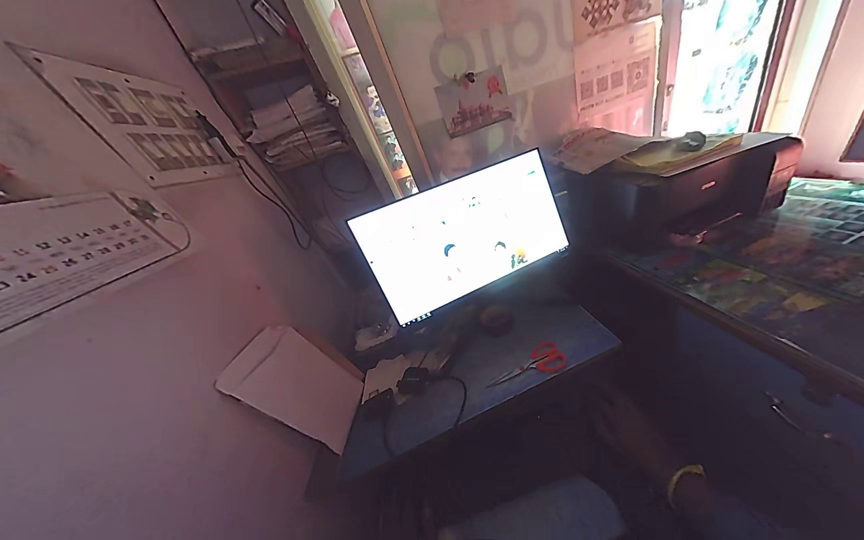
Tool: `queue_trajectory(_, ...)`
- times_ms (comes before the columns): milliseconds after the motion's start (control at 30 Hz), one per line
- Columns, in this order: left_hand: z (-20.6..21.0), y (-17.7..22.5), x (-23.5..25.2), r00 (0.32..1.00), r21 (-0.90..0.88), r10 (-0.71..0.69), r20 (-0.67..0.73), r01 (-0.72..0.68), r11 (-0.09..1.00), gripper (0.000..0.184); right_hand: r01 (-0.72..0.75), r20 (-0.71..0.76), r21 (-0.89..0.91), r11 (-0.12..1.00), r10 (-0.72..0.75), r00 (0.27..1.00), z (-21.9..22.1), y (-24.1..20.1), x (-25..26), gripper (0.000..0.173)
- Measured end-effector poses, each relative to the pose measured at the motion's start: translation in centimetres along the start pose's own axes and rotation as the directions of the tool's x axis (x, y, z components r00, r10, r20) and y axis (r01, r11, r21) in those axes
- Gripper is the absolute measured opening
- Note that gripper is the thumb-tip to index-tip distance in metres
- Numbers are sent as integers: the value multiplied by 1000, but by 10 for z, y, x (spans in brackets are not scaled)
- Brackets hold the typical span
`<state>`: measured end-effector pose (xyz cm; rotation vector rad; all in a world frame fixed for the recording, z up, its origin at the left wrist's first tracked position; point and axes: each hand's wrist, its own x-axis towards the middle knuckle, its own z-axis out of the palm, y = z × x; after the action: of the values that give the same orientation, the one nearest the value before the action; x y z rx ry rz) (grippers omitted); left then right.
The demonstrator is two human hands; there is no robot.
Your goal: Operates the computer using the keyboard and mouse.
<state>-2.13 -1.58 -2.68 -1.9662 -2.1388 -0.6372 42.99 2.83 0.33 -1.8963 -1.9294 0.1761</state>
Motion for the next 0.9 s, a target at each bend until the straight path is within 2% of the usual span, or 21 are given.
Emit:
queue_trajectory(700, 7, -3, 0, 1000, 2, 1, -14, -1, 1000, 58, -1, -20, -5, 1000, 1, 1000, 4, 2, 0, 47)
queue_trajectory(900, -8, 12, 2, 990, 16, -144, -2, 144, 990, 50, -16, -14, 0, 1000, 16, 1000, 3, 1, 0, 48)
